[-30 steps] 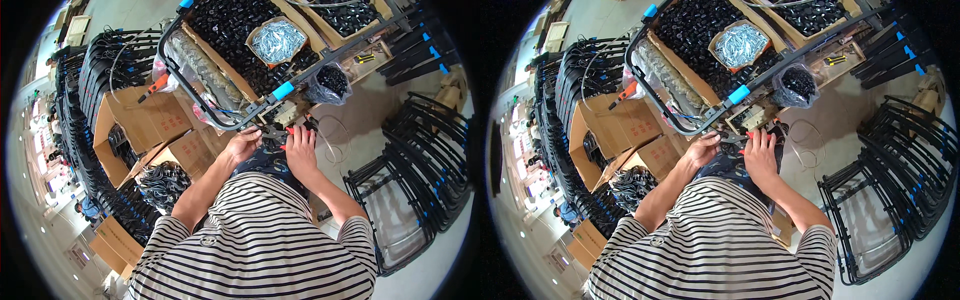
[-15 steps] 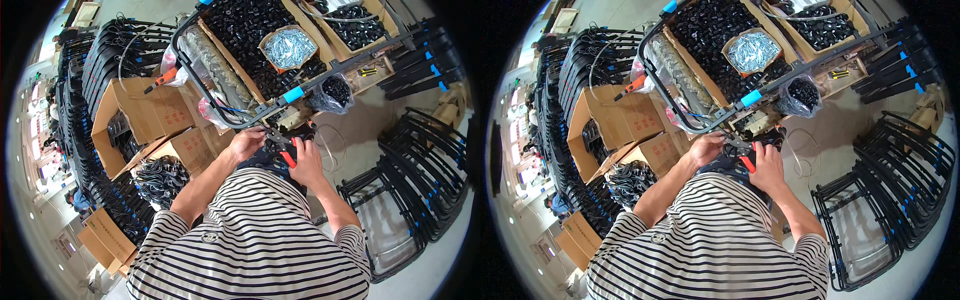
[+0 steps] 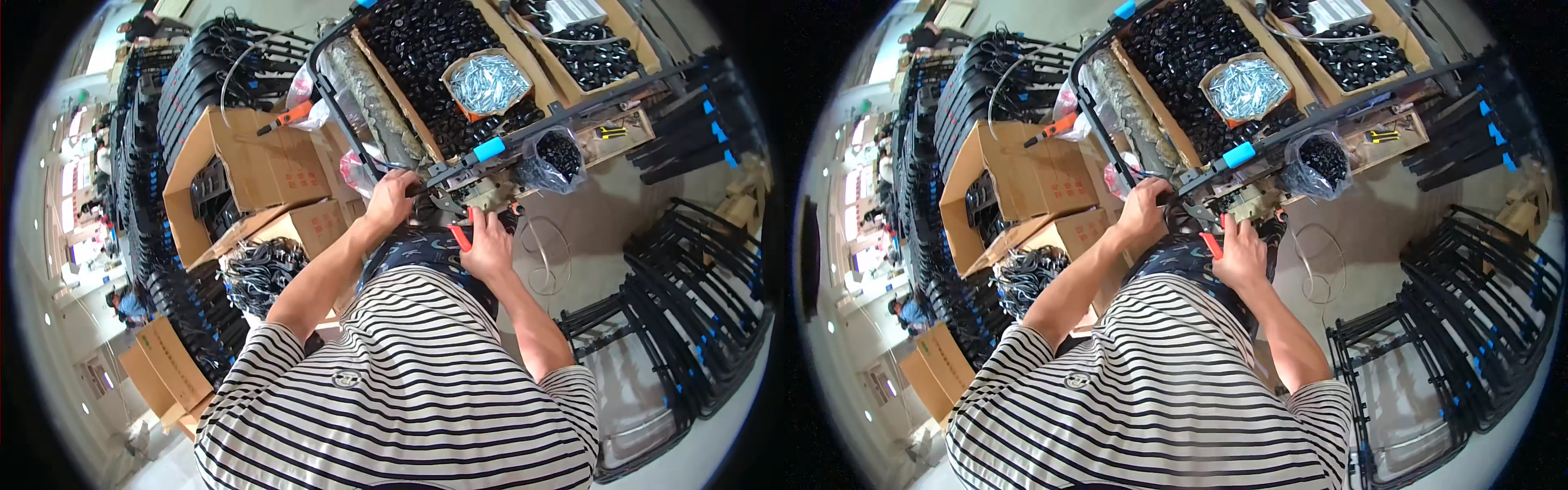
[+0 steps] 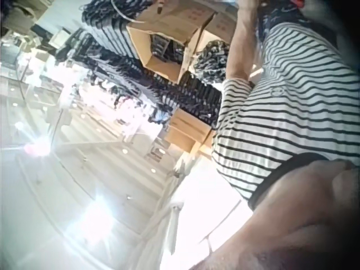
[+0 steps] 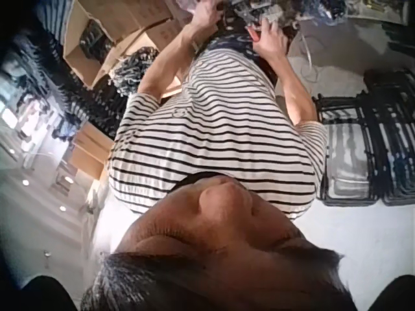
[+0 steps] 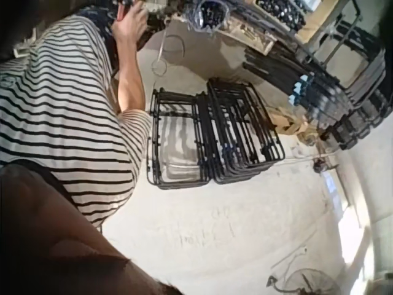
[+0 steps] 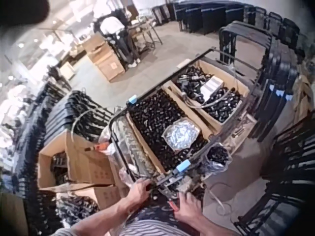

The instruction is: Assembling plastic housing components using an electric screwdriver and screws at a manual workstation.

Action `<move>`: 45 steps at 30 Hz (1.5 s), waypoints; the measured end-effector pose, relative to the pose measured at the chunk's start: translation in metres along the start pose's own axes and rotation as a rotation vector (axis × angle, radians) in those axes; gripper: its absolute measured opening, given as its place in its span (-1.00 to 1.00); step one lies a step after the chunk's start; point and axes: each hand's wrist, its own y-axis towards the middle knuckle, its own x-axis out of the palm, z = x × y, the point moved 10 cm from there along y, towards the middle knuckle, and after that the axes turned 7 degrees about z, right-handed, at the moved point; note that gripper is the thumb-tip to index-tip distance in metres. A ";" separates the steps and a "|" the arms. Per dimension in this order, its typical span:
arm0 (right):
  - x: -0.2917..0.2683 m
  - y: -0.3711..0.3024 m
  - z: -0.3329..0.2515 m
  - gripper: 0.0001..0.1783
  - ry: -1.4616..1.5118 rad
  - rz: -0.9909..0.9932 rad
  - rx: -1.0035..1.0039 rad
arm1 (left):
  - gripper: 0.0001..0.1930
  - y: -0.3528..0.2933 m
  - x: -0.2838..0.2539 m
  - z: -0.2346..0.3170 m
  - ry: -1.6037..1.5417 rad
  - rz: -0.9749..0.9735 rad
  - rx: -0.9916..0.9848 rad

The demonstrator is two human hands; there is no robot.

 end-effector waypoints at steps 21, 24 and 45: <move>0.000 -0.031 -0.057 -0.19 -0.193 0.301 0.114 | -0.72 -0.009 -0.011 0.007 -0.106 0.148 0.117; -0.004 -0.019 -0.039 -0.28 -0.056 0.105 0.114 | -0.73 -0.010 -0.007 0.007 -0.100 0.124 0.088; 0.084 0.040 0.041 -0.44 0.398 -0.501 -0.063 | -0.58 -0.016 -0.009 0.011 0.185 0.136 -0.251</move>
